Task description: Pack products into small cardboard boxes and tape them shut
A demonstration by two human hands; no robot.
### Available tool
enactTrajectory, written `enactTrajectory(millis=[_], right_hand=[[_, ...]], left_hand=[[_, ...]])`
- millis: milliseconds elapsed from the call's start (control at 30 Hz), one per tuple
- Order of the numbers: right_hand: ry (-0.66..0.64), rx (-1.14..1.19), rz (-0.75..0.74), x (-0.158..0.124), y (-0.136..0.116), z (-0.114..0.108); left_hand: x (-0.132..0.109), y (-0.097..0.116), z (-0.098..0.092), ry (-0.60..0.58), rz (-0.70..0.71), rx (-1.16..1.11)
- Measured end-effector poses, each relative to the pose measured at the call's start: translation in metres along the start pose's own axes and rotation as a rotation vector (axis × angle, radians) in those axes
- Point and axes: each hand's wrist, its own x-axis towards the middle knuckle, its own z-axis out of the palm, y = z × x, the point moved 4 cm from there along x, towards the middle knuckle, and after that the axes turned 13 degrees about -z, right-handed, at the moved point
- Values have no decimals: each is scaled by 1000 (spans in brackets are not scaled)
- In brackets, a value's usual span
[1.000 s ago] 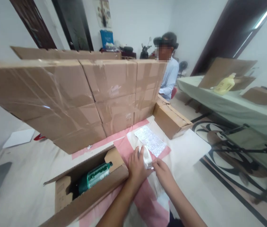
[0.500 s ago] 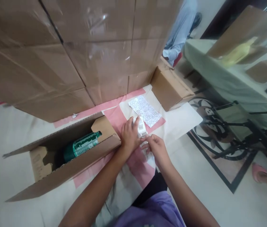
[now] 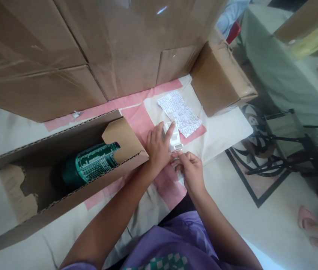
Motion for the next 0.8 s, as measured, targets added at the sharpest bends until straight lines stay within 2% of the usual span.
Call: enactTrajectory(millis=[267,633,800], right_hand=[[-30,-32,-124,0,4,-1],[-15,-135,-33,5,7,-1],[-19,-93,-71,7,9,-3]], left_hand=[[0,2,-7,-56,-31,-61],[1,4,-14,-155,-71,-70],[0,4,-10,-144,-48,-88]])
